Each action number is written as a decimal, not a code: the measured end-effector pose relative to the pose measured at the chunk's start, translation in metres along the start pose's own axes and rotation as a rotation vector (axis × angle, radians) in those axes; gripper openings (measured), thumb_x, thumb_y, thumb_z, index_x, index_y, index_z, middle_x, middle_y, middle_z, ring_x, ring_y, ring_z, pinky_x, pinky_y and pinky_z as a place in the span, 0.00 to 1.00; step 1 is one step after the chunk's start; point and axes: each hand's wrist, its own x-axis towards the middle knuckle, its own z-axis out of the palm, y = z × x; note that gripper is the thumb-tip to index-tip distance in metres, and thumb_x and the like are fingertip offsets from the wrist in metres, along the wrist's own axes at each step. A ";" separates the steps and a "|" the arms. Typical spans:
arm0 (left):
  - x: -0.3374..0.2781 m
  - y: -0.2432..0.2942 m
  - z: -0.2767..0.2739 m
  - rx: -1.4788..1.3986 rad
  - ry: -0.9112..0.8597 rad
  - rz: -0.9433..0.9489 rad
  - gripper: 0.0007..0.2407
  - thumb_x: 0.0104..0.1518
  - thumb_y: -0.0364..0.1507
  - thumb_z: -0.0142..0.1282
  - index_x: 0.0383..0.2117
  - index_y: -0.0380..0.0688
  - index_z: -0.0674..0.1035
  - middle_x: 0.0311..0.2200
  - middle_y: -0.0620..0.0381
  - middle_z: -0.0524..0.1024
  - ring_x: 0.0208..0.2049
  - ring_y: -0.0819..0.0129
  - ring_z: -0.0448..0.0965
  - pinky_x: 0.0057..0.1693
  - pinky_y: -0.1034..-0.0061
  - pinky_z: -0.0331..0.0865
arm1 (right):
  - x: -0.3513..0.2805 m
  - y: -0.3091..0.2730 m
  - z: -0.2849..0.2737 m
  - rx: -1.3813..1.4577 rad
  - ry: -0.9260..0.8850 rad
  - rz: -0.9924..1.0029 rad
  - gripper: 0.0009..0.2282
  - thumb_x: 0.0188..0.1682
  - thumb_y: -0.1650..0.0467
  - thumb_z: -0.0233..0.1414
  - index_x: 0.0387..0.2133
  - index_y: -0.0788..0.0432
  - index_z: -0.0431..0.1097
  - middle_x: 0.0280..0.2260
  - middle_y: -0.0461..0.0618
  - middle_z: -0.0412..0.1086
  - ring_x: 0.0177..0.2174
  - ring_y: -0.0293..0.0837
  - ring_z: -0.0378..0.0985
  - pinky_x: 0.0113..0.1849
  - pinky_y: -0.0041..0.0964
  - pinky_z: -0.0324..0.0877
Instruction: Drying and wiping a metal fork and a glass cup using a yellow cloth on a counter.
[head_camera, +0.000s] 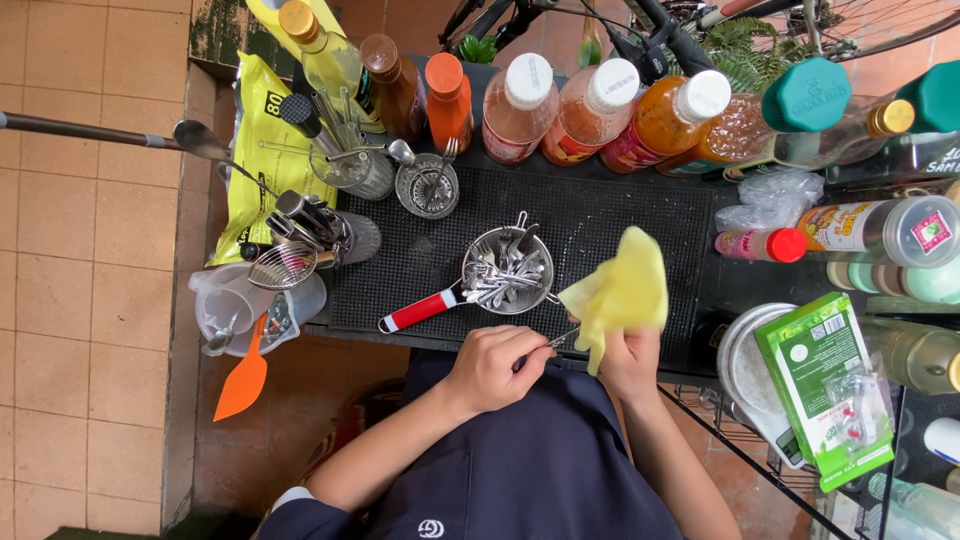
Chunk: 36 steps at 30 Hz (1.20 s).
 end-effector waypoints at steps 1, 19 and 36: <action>0.000 0.000 -0.001 -0.016 0.027 0.008 0.04 0.59 0.25 0.59 0.29 0.38 0.81 0.27 0.53 0.82 0.27 0.60 0.83 0.36 0.70 0.75 | -0.002 0.001 -0.003 0.147 0.000 -0.004 0.09 0.58 0.74 0.48 0.45 0.68 0.74 0.39 0.54 0.77 0.34 0.40 0.80 0.37 0.33 0.76; -0.003 -0.008 -0.009 -0.205 0.042 -0.082 0.04 0.62 0.23 0.54 0.33 0.36 0.82 0.28 0.54 0.83 0.25 0.69 0.84 0.34 0.77 0.76 | -0.002 -0.046 0.013 -0.412 -0.196 -0.439 0.10 0.53 0.80 0.44 0.41 0.64 0.72 0.33 0.50 0.78 0.34 0.40 0.84 0.39 0.35 0.79; -0.026 -0.005 -0.031 -0.530 -0.081 -0.357 0.12 0.68 0.30 0.48 0.39 0.36 0.84 0.21 0.60 0.82 0.18 0.82 0.74 0.27 0.85 0.67 | -0.037 -0.004 0.079 0.700 0.116 0.001 0.12 0.59 0.68 0.38 0.34 0.65 0.64 0.24 0.56 0.67 0.24 0.46 0.65 0.29 0.37 0.63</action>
